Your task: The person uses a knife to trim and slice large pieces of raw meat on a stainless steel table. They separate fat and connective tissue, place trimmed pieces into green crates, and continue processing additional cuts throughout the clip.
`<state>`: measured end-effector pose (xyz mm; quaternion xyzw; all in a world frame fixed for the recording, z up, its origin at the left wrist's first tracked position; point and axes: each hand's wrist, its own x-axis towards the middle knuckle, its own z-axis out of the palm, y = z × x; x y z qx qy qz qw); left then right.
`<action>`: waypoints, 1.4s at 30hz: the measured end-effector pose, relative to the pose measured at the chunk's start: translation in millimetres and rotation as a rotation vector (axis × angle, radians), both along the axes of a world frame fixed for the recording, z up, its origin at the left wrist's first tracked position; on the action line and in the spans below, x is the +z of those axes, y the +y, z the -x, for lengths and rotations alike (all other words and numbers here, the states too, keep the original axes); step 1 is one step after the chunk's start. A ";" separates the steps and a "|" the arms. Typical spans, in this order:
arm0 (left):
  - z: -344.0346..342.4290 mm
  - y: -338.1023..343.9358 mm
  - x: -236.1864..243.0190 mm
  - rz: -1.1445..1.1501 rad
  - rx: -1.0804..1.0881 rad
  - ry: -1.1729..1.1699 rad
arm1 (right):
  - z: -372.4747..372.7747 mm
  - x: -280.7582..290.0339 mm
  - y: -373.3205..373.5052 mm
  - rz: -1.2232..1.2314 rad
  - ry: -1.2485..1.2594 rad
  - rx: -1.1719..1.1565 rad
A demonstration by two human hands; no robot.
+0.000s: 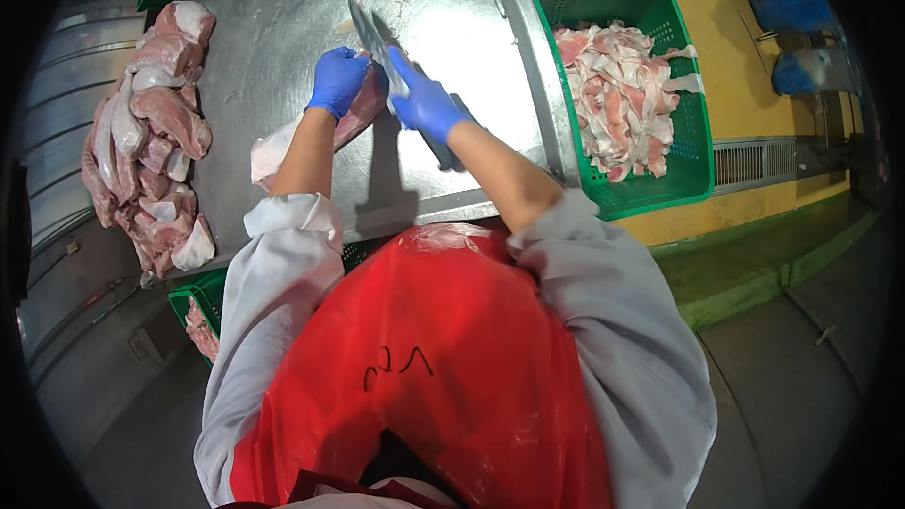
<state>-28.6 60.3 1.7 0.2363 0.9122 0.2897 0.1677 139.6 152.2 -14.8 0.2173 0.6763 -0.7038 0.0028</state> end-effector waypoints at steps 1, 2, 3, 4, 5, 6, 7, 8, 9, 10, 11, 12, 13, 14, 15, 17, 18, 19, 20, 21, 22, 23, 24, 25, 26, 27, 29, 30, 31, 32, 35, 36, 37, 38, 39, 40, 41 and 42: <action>4.5 -4.2 -0.7 0.028 -0.008 0.014 | -22.9 -0.7 -5.4 0.022 0.028 0.053; 8.5 -4.1 -1.0 0.052 -0.018 0.028 | -41.9 -0.2 -11.1 0.040 0.054 0.103; 8.6 -1.8 2.6 0.035 -0.024 0.039 | -51.0 18.5 -13.4 0.019 0.017 0.112; 4.0 1.1 9.3 0.024 -0.040 0.049 | -42.8 22.0 -8.7 -0.031 0.022 0.092; -0.7 2.9 14.9 0.017 -0.055 0.055 | -23.5 20.9 -3.1 -0.075 0.024 0.073; -1.7 4.1 18.0 0.018 -0.059 0.035 | -2.2 17.5 2.2 -0.120 0.028 0.063; 0.2 7.3 20.8 0.015 -0.062 0.017 | 17.7 13.9 7.4 -0.128 0.109 0.016; 4.0 7.9 24.9 0.012 -0.056 0.003 | 25.5 12.0 8.8 -0.099 0.117 0.016; 7.8 9.4 29.2 0.029 -0.074 0.006 | 30.8 10.6 9.4 -0.070 0.125 0.015; 18.0 2.9 25.0 -0.012 -0.040 -0.060 | 36.4 8.9 5.5 -0.036 0.135 0.020; 29.3 -4.7 19.8 -0.063 -0.006 -0.129 | 25.5 11.6 -0.6 -0.005 0.101 0.091; 38.3 -13.0 13.8 -0.114 0.029 -0.197 | -3.5 16.0 -9.4 0.027 0.066 0.162; 32.8 -5.3 30.0 -0.067 0.018 -0.219 | -34.1 18.1 -11.0 0.049 0.024 0.217; 37.9 -2.2 32.4 -0.089 -0.015 -0.220 | -48.0 18.9 -11.2 0.075 -0.010 0.278; 41.1 -4.4 32.6 -0.097 -0.042 -0.224 | -48.8 17.4 -12.9 0.094 0.059 0.239; 36.5 0.0 38.5 -0.115 -0.126 -0.234 | 1.8 -5.6 -11.2 -0.103 0.195 0.111; 36.6 2.0 39.5 -0.125 -0.141 -0.239 | 17.1 -11.0 -9.0 -0.150 0.214 0.099; 39.9 2.9 40.0 -0.134 -0.153 -0.241 | 32.7 -12.4 -7.8 -0.196 0.233 0.083; 44.2 3.2 38.7 -0.143 -0.166 -0.243 | 38.6 -13.8 -8.4 -0.181 0.202 0.110; 52.2 0.8 36.1 -0.129 -0.138 -0.230 | 41.4 -15.4 -10.7 -0.165 0.171 0.137; 56.8 -7.3 37.0 -0.094 -0.096 -0.240 | 20.8 -11.9 -21.3 -0.119 0.170 0.167; 61.6 -9.2 39.7 -0.069 -0.061 -0.248 | -19.9 -5.0 -31.8 -0.084 0.169 0.193; 65.0 -5.3 44.8 -0.049 -0.035 -0.256 | -41.5 -0.3 -35.0 -0.054 0.168 0.211; 59.8 -6.6 52.9 -0.094 -0.062 -0.321 | -41.0 -1.3 -38.2 -0.054 0.188 0.188; 58.5 -5.7 56.0 -0.105 -0.089 -0.327 | -36.5 -3.3 -40.9 -0.055 0.208 0.165; 57.2 -5.4 57.8 -0.116 -0.116 -0.333 | -28.3 -6.5 -42.9 -0.055 0.228 0.142; 55.7 -3.1 61.7 -0.188 -0.179 -0.329 | 31.2 -9.1 -33.9 -0.088 0.032 0.199; 62.5 -5.1 58.9 -0.168 -0.179 -0.315 | 48.4 6.1 -32.3 -0.123 -0.033 0.191; 74.6 -10.9 57.1 -0.148 -0.172 -0.298 | 39.0 6.6 -42.3 -0.139 0.025 0.200; 83.3 -17.0 56.7 -0.132 -0.168 -0.285 | 16.3 4.4 -54.8 -0.158 0.080 0.206; 98.6 -26.0 67.1 -0.115 -0.187 -0.224 | -45.2 -13.5 -79.3 -0.257 0.070 0.265; 104.1 -30.9 66.5 -0.111 -0.201 -0.229 | -50.3 -7.7 -79.8 -0.168 -0.012 0.337; 94.1 -26.6 73.4 -0.168 -0.204 -0.271 | -39.2 4.4 -76.4 -0.177 0.005 0.294; 88.3 -23.3 79.1 -0.203 -0.229 -0.300 | -17.1 10.5 -72.2 -0.186 0.025 0.253; 83.0 -17.6 86.0 -0.243 -0.257 -0.325 | 15.2 -14.6 -71.2 -0.184 0.059 0.194; 81.4 -19.0 88.7 -0.286 -0.273 -0.349 | 24.0 -17.4 -71.1 -0.188 0.087 0.177; 111.1 -28.0 70.3 -0.295 -0.220 -0.410 | 32.3 -16.2 -75.4 -0.190 0.125 0.174; 128.7 -46.7 69.5 -0.283 -0.164 -0.401 | 41.4 -12.5 -83.3 -0.180 0.173 0.183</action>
